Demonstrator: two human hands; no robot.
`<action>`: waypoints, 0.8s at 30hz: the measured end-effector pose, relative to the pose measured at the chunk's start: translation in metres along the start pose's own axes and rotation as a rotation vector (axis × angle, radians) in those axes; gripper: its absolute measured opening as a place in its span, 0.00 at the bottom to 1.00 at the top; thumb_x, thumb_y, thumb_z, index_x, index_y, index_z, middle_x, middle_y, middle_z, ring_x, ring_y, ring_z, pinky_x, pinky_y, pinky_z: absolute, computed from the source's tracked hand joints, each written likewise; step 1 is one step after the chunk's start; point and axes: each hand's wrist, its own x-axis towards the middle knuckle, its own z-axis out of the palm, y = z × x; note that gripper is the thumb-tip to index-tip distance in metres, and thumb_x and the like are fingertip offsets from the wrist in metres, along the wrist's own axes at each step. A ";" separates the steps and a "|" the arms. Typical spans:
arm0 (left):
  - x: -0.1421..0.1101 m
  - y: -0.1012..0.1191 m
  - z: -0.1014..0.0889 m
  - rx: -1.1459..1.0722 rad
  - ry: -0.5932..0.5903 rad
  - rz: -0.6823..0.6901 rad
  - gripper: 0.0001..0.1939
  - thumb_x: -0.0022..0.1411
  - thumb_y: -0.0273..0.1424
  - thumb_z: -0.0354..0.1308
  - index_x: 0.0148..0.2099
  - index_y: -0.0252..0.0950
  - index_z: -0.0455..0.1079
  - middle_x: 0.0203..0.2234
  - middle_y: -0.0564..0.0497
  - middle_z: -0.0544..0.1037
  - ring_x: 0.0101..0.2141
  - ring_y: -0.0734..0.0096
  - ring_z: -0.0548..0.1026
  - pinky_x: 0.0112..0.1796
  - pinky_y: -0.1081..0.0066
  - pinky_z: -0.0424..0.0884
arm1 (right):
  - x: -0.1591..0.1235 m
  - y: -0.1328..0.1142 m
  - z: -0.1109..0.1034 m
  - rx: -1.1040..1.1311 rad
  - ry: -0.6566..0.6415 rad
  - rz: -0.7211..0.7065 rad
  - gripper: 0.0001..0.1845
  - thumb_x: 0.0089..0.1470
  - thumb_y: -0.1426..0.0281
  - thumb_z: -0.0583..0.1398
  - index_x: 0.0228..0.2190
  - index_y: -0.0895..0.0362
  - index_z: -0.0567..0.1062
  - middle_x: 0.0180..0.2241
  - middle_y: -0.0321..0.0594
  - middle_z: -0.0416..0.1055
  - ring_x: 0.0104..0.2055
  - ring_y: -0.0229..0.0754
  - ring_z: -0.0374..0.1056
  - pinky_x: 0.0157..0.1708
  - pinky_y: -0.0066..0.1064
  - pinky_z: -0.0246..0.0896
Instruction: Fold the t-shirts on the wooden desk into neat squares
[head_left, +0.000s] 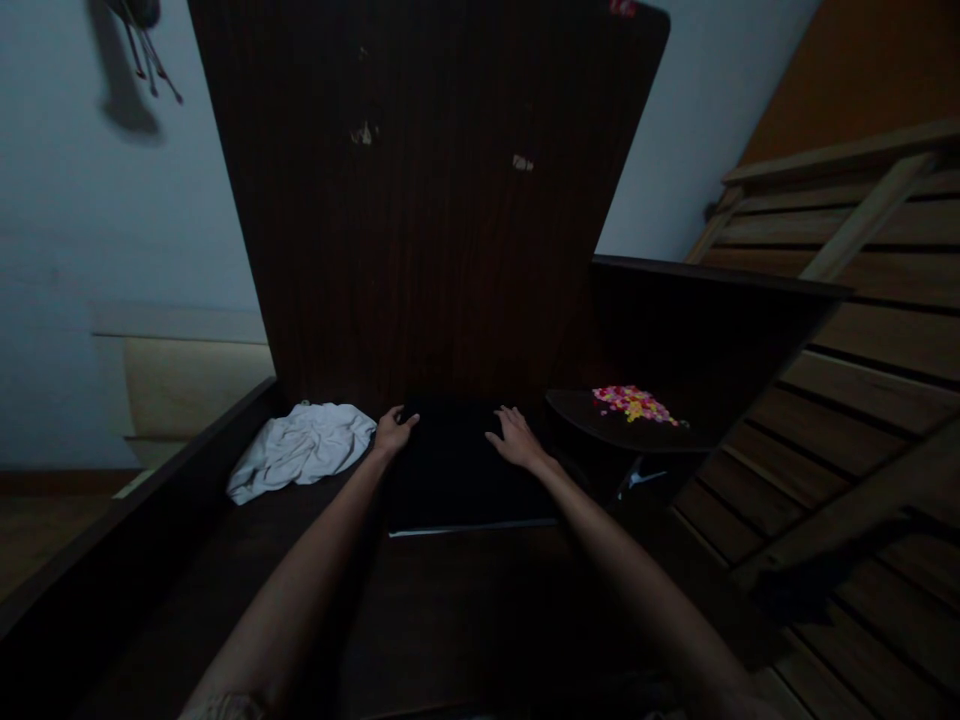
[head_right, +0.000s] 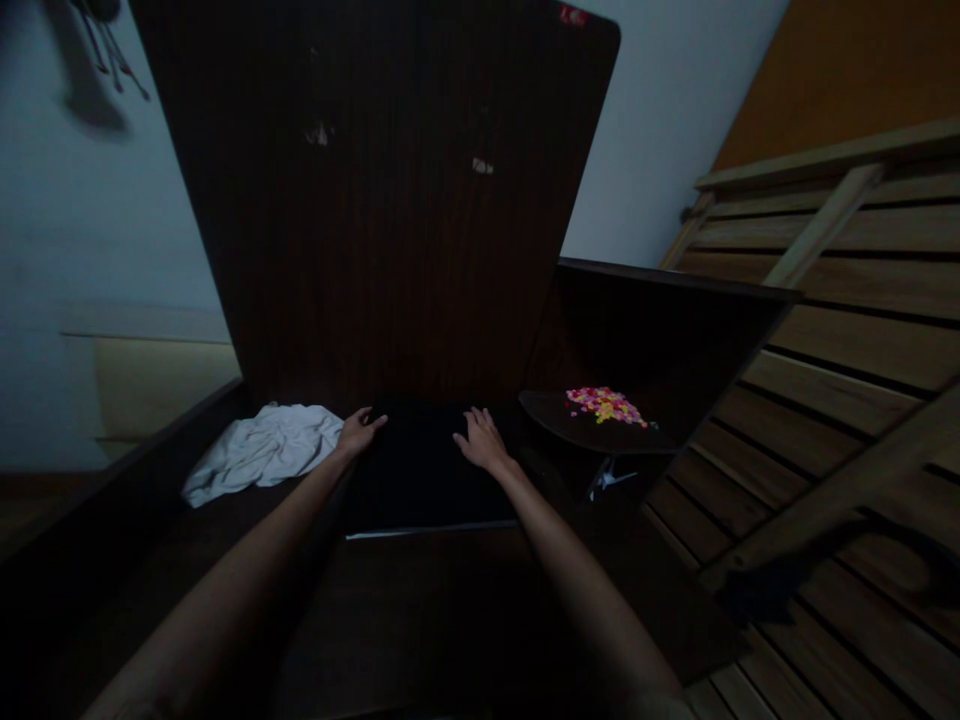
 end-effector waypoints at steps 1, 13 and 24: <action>0.001 -0.002 0.001 0.005 0.011 0.017 0.23 0.57 0.33 0.64 0.55 0.36 0.70 0.50 0.42 0.78 0.51 0.62 0.75 0.50 0.68 0.70 | 0.002 0.000 0.005 0.022 -0.009 -0.011 0.34 0.62 0.58 0.51 0.64 0.64 0.58 0.68 0.52 0.48 0.71 0.54 0.38 0.66 0.44 0.38; -0.035 0.023 0.007 0.445 0.042 0.402 0.22 0.58 0.22 0.55 0.55 0.35 0.66 0.55 0.40 0.68 0.58 0.54 0.64 0.60 0.55 0.59 | -0.001 0.012 0.030 -0.026 -0.064 0.053 0.35 0.66 0.54 0.41 0.68 0.59 0.50 0.71 0.43 0.36 0.72 0.51 0.28 0.68 0.47 0.27; -0.053 0.011 0.035 0.795 -0.262 0.556 0.31 0.69 0.42 0.44 0.68 0.30 0.56 0.69 0.38 0.52 0.68 0.48 0.46 0.64 0.50 0.48 | 0.004 0.028 0.025 0.001 -0.084 0.164 0.38 0.66 0.53 0.39 0.67 0.65 0.48 0.70 0.50 0.36 0.72 0.48 0.32 0.68 0.41 0.29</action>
